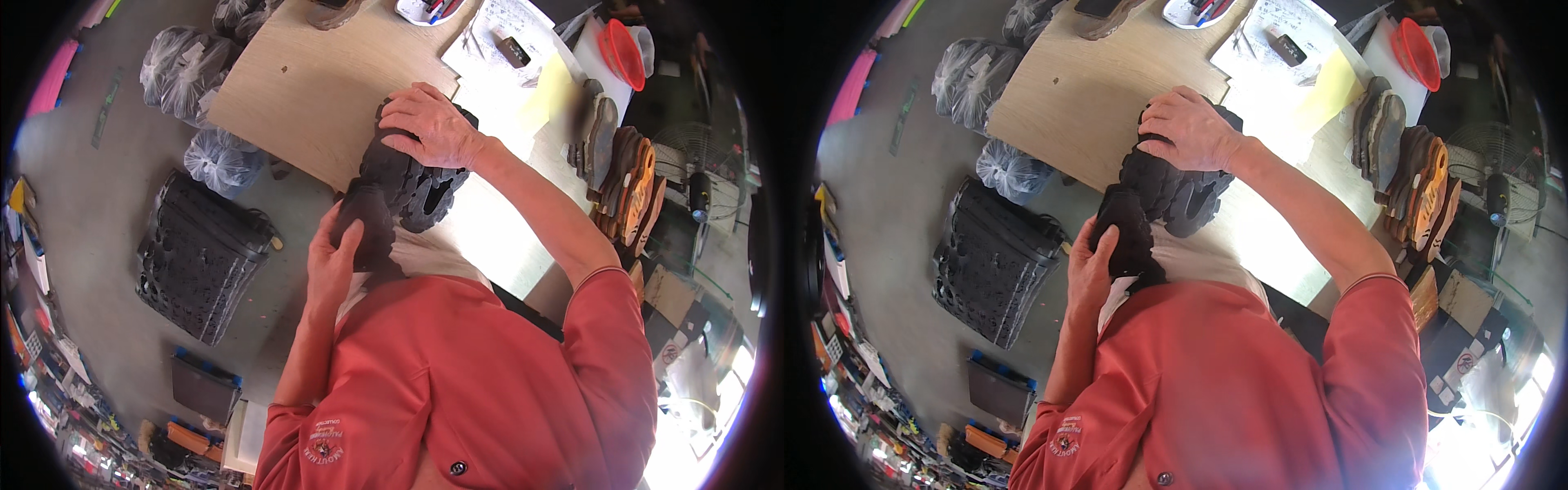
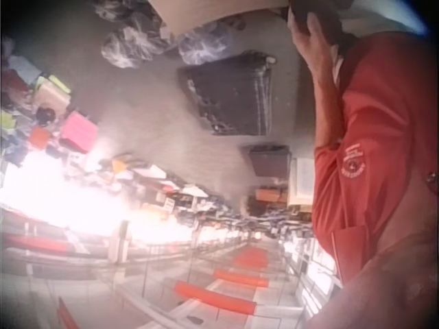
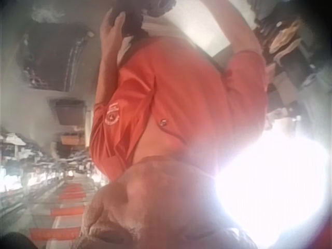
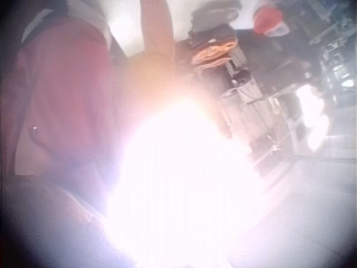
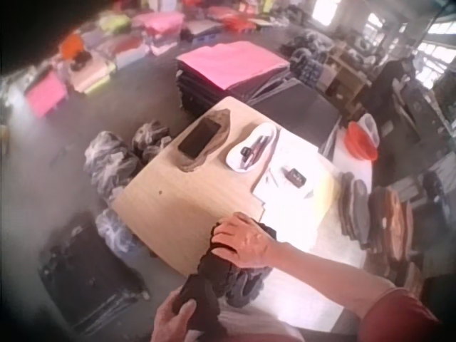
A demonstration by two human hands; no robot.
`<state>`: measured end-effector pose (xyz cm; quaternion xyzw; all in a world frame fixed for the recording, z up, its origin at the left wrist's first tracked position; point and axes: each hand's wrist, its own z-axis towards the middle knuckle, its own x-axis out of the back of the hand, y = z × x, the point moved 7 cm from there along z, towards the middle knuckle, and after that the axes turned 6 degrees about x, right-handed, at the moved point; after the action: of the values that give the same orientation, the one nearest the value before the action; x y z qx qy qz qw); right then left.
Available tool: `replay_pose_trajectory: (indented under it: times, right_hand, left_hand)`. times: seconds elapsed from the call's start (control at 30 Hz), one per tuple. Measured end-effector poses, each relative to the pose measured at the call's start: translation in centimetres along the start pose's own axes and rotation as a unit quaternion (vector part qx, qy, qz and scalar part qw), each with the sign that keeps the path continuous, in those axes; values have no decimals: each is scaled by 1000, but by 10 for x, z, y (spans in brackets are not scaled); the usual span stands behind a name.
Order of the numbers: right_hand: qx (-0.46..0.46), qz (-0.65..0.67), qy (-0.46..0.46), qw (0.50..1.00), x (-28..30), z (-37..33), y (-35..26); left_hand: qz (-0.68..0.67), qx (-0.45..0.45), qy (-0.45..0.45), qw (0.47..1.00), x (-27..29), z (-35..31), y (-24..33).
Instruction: The person trims excess material from black rubber shoe soles using a green utility knife, then places the trimmed soles into a plastic bag. The person also handles a black rubber sheet on a machine, adjusting and smoothing it.
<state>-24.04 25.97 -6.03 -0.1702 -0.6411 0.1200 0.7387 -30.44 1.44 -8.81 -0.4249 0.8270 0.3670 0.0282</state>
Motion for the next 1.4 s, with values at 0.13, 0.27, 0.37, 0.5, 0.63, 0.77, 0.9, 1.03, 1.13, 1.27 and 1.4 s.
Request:
replay_pose_trajectory:
  times: [0.13,0.27,0.37,0.5,0.63,0.77,0.9,1.03,1.13,1.27,1.4]
  right_hand:
    - [-29,-5,-33,999,-2,-3,3]
    - [-33,-8,-33,999,1,-6,1]
    - [-56,0,-40,998,2,-10,2]
    - [-52,28,94,994,31,-21,-17]
    - [-173,363,184,897,49,-61,-56]
    - [-311,559,140,755,24,-100,-119]
    - [-438,536,187,697,-5,-127,-133]
    - [-455,524,272,667,-11,-145,-127]
    - [-452,489,322,673,-9,-148,-107]
    - [-503,412,343,678,-17,-146,-78]
    - [-562,339,313,686,-27,-154,-73]
  left_hand:
    - [-49,-4,-34,998,3,-17,19]
    - [23,-10,9,1000,7,-26,30]
    - [2,-4,-8,1000,1,-29,34]
    - [-42,21,-29,998,-16,-31,41]
    - [-64,19,-64,996,-47,-34,53]
    - [28,-68,-102,992,-87,-20,68]
    - [134,-105,-133,976,-121,-6,62]
    - [242,-70,-120,960,-138,25,44]
    - [307,-147,-128,931,-151,45,48]
    - [382,-174,-85,904,-157,60,44]
    - [424,-246,-79,868,-160,58,45]
